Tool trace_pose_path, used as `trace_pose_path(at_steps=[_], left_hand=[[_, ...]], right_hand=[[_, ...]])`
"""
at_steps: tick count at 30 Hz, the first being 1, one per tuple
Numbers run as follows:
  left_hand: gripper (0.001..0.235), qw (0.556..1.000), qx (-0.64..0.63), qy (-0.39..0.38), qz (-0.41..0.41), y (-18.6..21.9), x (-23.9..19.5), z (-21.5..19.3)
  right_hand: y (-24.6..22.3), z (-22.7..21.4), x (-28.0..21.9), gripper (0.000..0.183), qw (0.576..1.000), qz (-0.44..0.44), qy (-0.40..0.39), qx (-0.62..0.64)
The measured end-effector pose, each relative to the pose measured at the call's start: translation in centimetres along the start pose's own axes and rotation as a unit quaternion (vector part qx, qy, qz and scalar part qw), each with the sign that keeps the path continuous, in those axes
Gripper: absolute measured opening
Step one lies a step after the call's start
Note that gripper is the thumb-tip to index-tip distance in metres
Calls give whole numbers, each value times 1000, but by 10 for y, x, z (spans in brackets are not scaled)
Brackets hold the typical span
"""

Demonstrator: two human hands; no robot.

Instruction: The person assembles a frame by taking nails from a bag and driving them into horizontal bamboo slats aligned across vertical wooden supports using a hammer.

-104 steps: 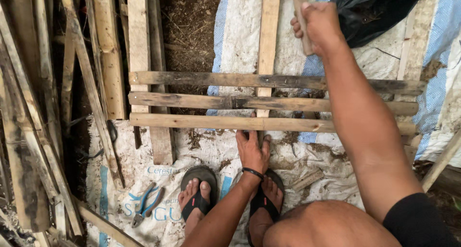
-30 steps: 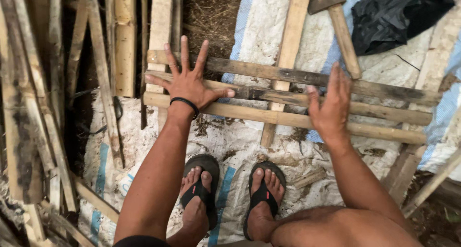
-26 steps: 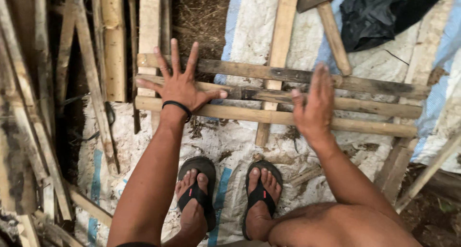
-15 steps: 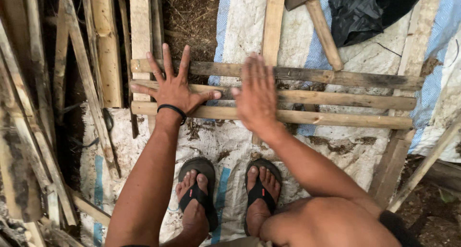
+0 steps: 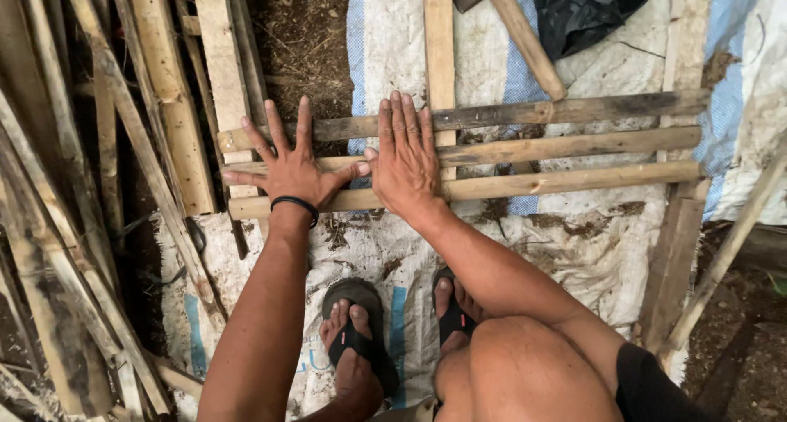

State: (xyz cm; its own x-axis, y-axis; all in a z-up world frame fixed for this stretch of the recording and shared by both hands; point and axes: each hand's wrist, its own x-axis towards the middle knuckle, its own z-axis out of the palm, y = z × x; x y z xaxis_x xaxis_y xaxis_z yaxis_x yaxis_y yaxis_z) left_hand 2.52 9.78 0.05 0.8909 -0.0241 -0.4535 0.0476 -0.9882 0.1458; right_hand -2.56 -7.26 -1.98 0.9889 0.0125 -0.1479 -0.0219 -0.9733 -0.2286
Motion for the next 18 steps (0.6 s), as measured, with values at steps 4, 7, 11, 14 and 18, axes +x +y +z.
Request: trace_pose_path(at_steps=[4, 7, 11, 14, 18], left_hand=[[139, 1000, 2, -11, 4, -1, 1, -1], [141, 1000, 9, -5, 4, -1, 0, -4], [120, 986, -59, 139, 66, 11, -9, 7], [33, 885, -289, 282, 232, 50, -25, 33], [18, 637, -745, -73, 184, 112, -62, 65]], right_hand=[[2, -6, -2, 71, 995, -12, 52, 88], [28, -20, -18, 50, 935, -64, 223, 267], [72, -52, -54, 37, 892, -32, 182, 413], [93, -58, -69, 26, 853, -20, 129, 505], [116, -45, -88, 16, 697, -6, 23, 716]])
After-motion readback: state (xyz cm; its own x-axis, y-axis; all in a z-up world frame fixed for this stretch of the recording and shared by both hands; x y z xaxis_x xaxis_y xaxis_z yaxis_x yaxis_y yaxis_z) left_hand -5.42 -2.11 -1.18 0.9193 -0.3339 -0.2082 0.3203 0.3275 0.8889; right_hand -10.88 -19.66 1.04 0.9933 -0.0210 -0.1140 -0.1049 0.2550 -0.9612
